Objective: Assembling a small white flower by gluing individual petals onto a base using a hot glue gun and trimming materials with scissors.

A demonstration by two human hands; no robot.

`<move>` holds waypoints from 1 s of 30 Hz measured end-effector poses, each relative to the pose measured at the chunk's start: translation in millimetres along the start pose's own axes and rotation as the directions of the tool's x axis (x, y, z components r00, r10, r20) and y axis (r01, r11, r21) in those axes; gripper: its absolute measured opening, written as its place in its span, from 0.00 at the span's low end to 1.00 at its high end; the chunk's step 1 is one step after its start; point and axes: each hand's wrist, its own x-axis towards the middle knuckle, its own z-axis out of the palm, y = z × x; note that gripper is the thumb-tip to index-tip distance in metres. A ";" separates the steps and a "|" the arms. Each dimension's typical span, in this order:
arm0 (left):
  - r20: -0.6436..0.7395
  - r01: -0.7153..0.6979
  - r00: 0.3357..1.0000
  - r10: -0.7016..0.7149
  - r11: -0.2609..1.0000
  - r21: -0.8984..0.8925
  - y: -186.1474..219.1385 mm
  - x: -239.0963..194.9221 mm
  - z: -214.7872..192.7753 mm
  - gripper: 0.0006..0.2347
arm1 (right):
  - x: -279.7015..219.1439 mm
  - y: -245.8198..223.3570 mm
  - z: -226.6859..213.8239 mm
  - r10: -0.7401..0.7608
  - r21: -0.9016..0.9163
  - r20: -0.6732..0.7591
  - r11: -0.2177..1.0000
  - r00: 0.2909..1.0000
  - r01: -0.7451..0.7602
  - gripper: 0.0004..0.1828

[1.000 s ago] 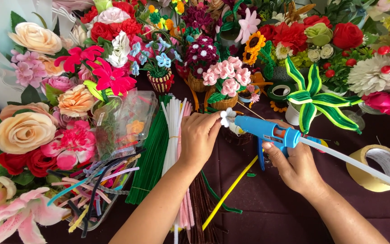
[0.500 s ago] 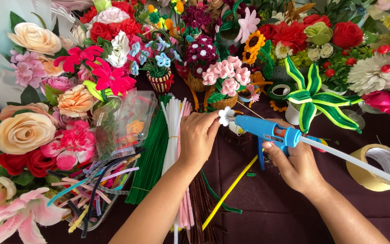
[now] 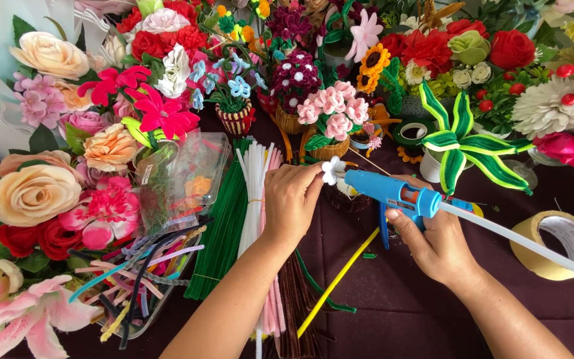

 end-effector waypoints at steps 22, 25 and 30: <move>-0.006 -0.005 1.000 0.005 1.000 0.003 -0.9 -1.2 1.7 0.06 | -9.4 15.9 0.6 0.079 0.019 -0.007 0.997 0.997 -0.079 0.12; -0.006 -0.005 1.000 0.005 1.000 0.011 -0.6 -0.5 2.0 0.06 | -10.2 17.9 0.6 0.091 0.022 -0.009 0.996 0.996 -0.090 0.12; -0.007 -0.004 1.000 0.004 1.000 0.000 0.4 -0.8 1.6 0.06 | -13.0 22.0 0.3 0.114 0.028 -0.010 0.993 0.993 -0.114 0.13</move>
